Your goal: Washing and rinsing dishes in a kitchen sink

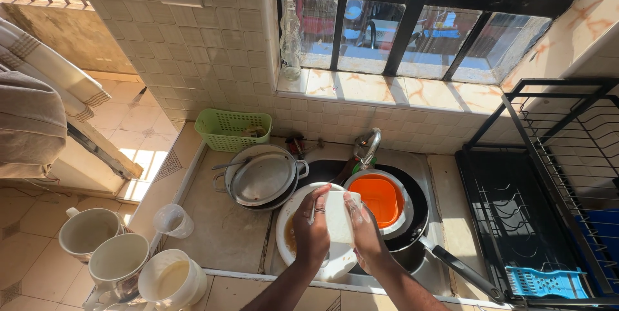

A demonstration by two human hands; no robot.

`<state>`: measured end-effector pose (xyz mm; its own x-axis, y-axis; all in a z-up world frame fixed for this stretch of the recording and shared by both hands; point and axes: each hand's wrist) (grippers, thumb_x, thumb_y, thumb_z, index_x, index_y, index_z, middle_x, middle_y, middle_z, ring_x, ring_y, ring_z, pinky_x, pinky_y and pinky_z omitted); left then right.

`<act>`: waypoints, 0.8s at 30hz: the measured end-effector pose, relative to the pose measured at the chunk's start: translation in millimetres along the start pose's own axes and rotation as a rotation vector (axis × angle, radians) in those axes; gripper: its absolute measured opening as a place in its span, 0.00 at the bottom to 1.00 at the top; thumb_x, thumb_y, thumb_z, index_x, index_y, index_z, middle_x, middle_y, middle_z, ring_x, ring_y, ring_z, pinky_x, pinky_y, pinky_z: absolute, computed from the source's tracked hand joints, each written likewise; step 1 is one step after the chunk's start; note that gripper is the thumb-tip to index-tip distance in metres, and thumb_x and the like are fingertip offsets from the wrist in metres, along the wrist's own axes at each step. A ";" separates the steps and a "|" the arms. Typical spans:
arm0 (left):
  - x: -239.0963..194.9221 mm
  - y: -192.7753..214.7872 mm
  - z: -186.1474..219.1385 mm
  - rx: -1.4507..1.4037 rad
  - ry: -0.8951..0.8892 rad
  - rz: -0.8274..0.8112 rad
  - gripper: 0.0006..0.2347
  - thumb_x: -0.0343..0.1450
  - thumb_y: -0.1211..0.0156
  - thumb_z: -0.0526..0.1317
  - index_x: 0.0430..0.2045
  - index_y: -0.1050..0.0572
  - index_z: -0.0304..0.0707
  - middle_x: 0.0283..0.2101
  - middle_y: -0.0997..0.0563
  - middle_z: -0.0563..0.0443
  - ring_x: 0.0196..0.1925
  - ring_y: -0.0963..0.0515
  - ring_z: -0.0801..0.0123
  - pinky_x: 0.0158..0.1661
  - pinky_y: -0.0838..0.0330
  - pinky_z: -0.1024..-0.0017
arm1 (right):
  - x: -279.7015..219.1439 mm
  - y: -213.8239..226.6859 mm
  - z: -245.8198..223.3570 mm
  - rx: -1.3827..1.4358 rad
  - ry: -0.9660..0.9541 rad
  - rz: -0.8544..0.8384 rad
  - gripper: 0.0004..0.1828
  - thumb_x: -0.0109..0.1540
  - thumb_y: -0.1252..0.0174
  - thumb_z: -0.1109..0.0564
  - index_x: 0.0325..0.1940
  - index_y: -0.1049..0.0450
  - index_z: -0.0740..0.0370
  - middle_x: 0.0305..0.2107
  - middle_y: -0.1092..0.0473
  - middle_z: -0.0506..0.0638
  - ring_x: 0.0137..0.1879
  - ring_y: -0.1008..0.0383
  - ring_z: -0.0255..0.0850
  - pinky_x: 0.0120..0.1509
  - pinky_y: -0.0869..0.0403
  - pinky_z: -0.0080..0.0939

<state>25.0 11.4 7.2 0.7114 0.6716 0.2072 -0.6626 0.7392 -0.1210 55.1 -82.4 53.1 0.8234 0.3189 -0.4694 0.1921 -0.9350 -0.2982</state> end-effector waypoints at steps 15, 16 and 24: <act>-0.4 4.3 6.0 -0.054 -0.063 -0.140 0.11 0.74 0.50 0.40 0.37 0.18 0.42 0.42 0.12 0.52 0.45 0.16 0.66 0.45 0.24 0.70 | 25.9 23.5 3.9 -0.045 -0.025 0.067 0.32 0.58 0.52 0.26 0.47 0.26 0.53 0.40 0.28 0.56 0.47 0.27 0.50 0.50 0.29 0.52; -1.9 4.5 2.4 -0.054 -0.058 -0.139 0.11 0.74 0.50 0.40 0.37 0.18 0.42 0.42 0.12 0.52 0.45 0.16 0.66 0.45 0.24 0.70 | 22.9 24.9 6.2 -0.046 -0.029 0.069 0.32 0.58 0.52 0.26 0.47 0.26 0.53 0.40 0.28 0.56 0.47 0.27 0.50 0.50 0.29 0.52; 0.9 11.3 -38.7 -0.312 0.232 -0.154 0.12 0.74 0.52 0.40 0.39 0.19 0.42 0.44 0.14 0.50 0.45 0.21 0.68 0.41 0.30 0.73 | 20.7 24.8 32.2 0.390 -0.131 -0.155 0.36 0.60 0.47 0.39 0.69 0.33 0.57 0.55 0.30 0.57 0.61 0.32 0.52 0.57 0.28 0.55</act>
<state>27.2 22.4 -31.6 0.8540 0.5196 0.0262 -0.4672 0.7880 -0.4010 59.7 -94.0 9.2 0.7211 0.4914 -0.4884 0.0711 -0.7537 -0.6533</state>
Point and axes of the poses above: each hand's wrist, its own x-axis towards the middle knuckle, its own y-axis out of the back of the hand, z = x × y
